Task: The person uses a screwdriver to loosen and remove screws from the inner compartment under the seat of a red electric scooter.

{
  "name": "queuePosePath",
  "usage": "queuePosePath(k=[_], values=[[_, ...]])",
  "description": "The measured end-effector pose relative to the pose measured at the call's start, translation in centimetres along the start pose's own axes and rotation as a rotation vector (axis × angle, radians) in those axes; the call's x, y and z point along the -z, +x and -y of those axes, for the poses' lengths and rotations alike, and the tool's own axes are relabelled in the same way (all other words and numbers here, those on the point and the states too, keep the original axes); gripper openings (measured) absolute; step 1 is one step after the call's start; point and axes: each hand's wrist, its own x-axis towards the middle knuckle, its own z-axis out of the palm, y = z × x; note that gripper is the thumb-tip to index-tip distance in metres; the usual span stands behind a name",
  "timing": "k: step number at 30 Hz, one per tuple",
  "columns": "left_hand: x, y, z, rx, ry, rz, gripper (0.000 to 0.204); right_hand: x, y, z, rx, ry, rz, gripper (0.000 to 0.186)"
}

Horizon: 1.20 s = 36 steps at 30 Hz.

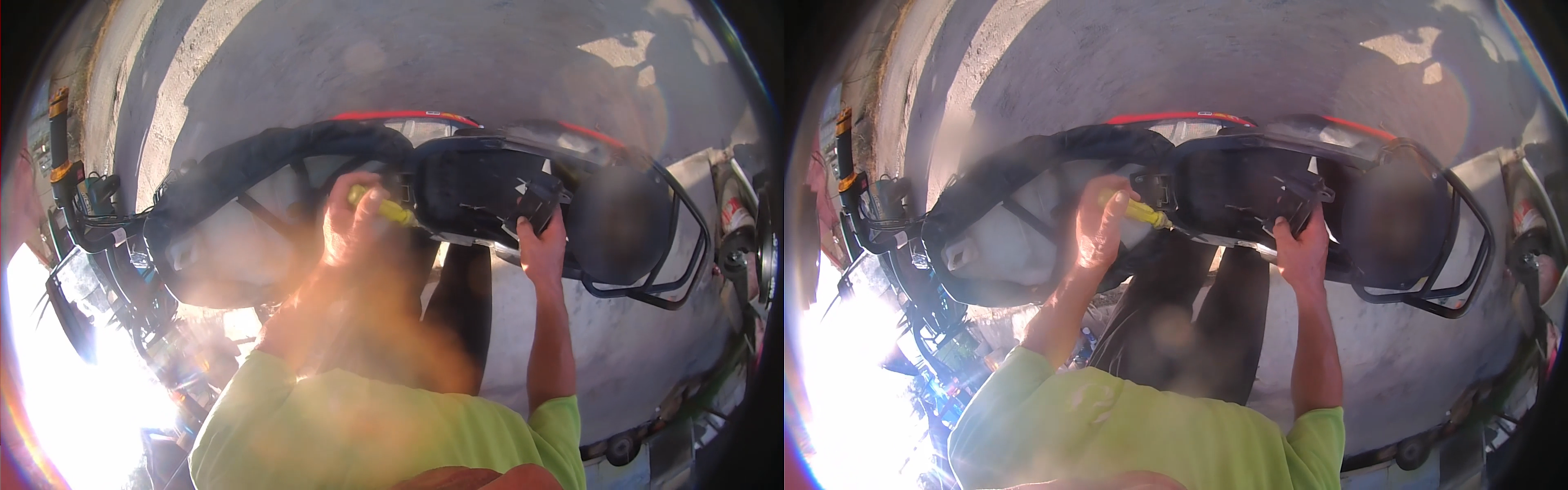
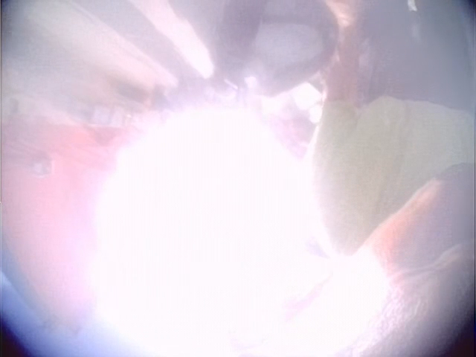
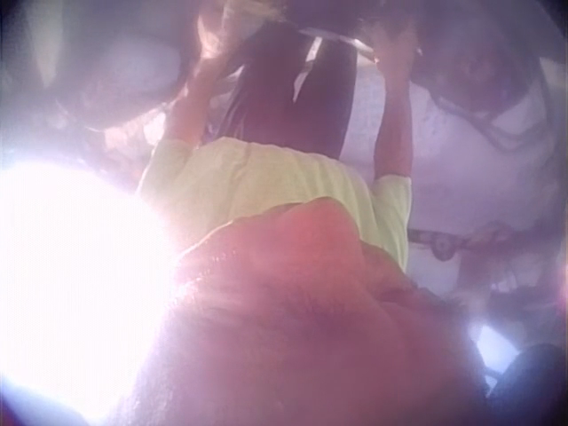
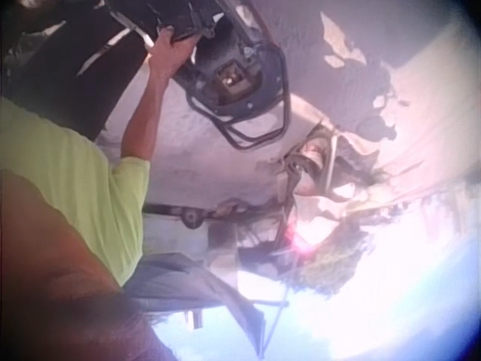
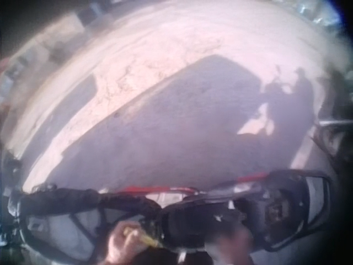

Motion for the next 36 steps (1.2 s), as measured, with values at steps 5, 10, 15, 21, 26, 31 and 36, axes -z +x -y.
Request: queuePosePath(k=[5, 10, 15, 21, 26, 31, 36], values=[[-1.5, 1.3, -1.1, 0.170, -0.262, 0.152, 0.020, 0.8, -1.0, -1.0, -0.040, 0.231, 0.003, 0.050], [-6.0, 0.6, -2.8, 0.434, -0.073, 0.475, 0.033, 0.1, -1.6, -1.7, -0.064, 0.361, -0.005, 0.049], [-11.5, -0.9, -0.8, 0.466, -0.073, 0.637, 0.044, -1.6, -2.8, 0.1, -0.108, 0.561, 0.027, 0.041], [-13.2, -0.5, 0.8, 0.530, -0.153, 0.636, 0.044, -1.1, -3.6, 1.0, -0.120, 0.344, 0.154, 0.044], [-11.9, -0.1, 2.5, 0.544, -0.269, 0.584, 0.041, 3.6, -4.8, 3.0, -0.006, -0.194, 0.057, 0.047], [-10.6, 0.9, 4.3, 0.542, -0.216, 0.507, 0.048, 10.3, -4.5, 4.7, 0.012, -0.378, -0.288, 0.049], [-10.2, 1.1, 5.6, 0.547, -0.143, 0.542, 0.047, 11.6, -4.0, 4.2, 0.035, -0.845, -0.240, 0.057]])
